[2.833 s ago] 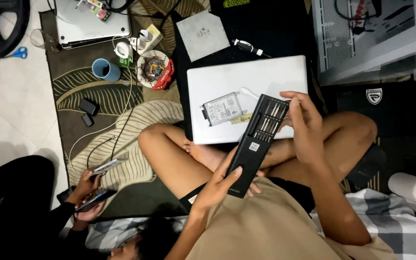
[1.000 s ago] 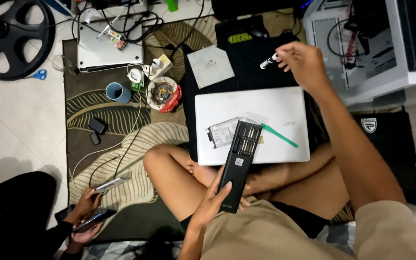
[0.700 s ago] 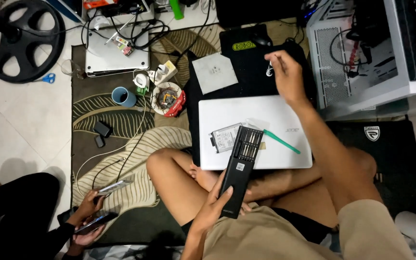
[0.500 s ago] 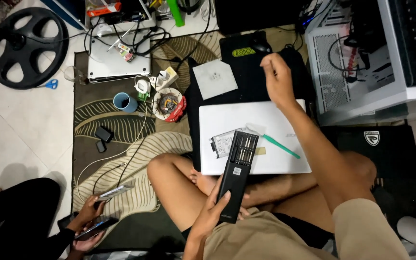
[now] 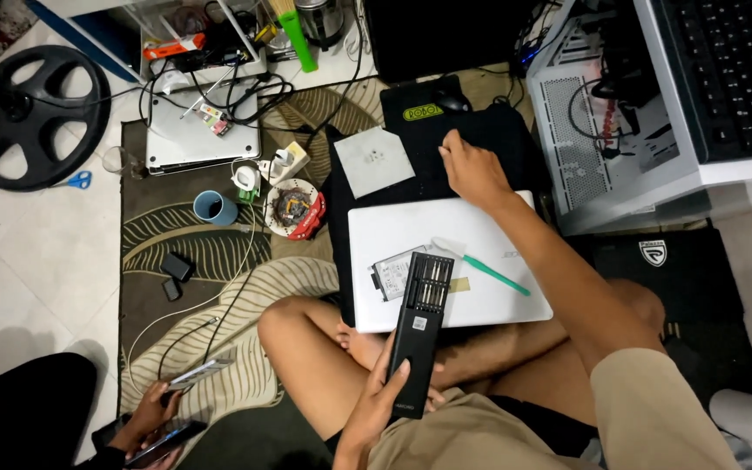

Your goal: Repairing and cleaning a hard drive component using a screwdriver and a toothbrush

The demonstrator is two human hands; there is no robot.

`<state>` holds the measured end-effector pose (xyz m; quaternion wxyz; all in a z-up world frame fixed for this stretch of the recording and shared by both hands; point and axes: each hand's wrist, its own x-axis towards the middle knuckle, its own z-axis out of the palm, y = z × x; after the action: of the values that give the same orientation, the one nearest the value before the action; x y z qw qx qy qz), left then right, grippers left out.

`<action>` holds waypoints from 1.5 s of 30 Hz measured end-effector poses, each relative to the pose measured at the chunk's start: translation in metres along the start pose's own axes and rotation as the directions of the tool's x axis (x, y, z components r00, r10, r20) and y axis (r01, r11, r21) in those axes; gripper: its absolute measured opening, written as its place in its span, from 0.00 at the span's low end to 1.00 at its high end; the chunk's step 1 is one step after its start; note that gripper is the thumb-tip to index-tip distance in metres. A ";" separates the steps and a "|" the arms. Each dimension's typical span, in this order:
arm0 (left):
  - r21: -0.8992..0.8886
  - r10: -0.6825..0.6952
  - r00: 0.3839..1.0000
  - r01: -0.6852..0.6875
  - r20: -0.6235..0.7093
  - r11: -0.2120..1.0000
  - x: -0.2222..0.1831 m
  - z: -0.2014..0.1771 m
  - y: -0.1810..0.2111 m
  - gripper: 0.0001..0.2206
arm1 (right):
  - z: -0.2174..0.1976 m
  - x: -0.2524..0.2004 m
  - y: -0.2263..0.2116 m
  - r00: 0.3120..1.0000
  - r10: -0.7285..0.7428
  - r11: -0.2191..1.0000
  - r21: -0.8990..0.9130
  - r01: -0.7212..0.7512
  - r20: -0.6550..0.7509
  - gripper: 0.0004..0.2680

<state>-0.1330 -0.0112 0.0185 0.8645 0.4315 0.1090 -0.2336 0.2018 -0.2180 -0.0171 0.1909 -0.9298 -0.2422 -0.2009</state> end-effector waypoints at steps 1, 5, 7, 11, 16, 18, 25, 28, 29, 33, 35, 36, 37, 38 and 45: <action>0.000 -0.001 1.000 0.001 0.001 1.000 0.000 0.002 0.003 0.31 | 0.000 0.000 0.000 1.000 0.001 1.000 -0.001 -0.001 0.000 0.04; 0.059 -0.006 0.999 0.008 -0.033 0.998 0.001 0.001 0.003 0.31 | 0.002 0.000 0.006 0.999 -0.036 0.991 -0.126 0.034 -0.013 0.02; 0.122 0.000 0.996 0.012 -0.092 0.992 0.001 -0.002 0.000 0.30 | 0.005 -0.001 0.011 1.000 -0.005 0.989 -0.151 0.010 0.031 0.02; 0.132 0.027 0.997 -0.019 -0.066 0.991 0.001 0.000 0.003 0.30 | 0.011 0.001 0.018 0.984 -0.007 0.984 -0.174 0.038 0.176 0.04; 0.028 0.016 1.000 -0.016 -0.011 0.999 0.001 0.005 0.005 0.31 | 0.014 -0.001 0.018 0.996 0.002 0.993 -0.121 0.009 0.092 0.04; 0.129 0.058 0.998 -0.053 -0.035 0.990 0.002 0.008 0.008 0.29 | 0.016 0.000 0.020 0.992 0.022 0.992 -0.130 -0.006 0.125 0.04; -0.111 0.083 0.973 -0.060 0.216 0.992 0.008 0.018 0.012 0.33 | -0.027 0.009 -0.015 0.970 -0.037 0.957 0.272 0.103 -0.239 0.04; -0.104 0.076 0.970 -0.053 0.232 0.993 0.005 0.030 0.022 0.33 | -0.057 -0.011 -0.026 0.942 0.260 0.855 0.503 -0.124 -0.211 0.01; -0.103 0.070 0.972 -0.047 0.224 0.994 0.003 0.034 0.024 0.33 | -0.070 -0.022 -0.028 0.946 0.284 0.791 0.596 -0.138 -0.156 0.05; -0.065 0.041 0.973 -0.027 0.227 0.998 0.004 0.037 0.027 0.33 | -0.135 -0.068 -0.067 0.881 0.472 0.503 0.813 -0.295 0.028 0.05; -0.058 0.031 0.975 -0.018 0.219 0.998 0.004 0.037 0.023 0.33 | -0.149 -0.094 -0.077 0.853 0.517 0.445 0.828 -0.340 0.072 0.04; -0.049 0.032 0.976 -0.022 0.214 0.999 0.005 0.036 0.022 0.32 | -0.156 -0.106 -0.081 0.827 0.552 0.390 0.843 -0.371 0.108 0.04; -0.048 0.028 0.976 -0.019 0.215 0.999 0.006 0.037 0.023 0.32 | -0.162 -0.109 -0.087 0.825 0.555 0.389 0.843 -0.372 0.108 0.04; -0.016 0.021 0.977 -0.018 0.210 1.000 0.006 0.039 0.024 0.32 | -0.168 -0.114 -0.092 0.867 0.477 0.381 0.855 -0.351 0.143 0.04; 0.092 0.024 0.980 -0.043 0.197 0.995 0.005 0.048 0.028 0.30 | -0.185 -0.105 -0.114 0.938 0.267 0.587 0.735 -0.340 0.221 0.04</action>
<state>-0.1157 -0.0363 0.0653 0.8531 0.4493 0.0049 -0.2651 0.0049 -0.2489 0.1201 0.5853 -0.7969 -0.1498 -0.0040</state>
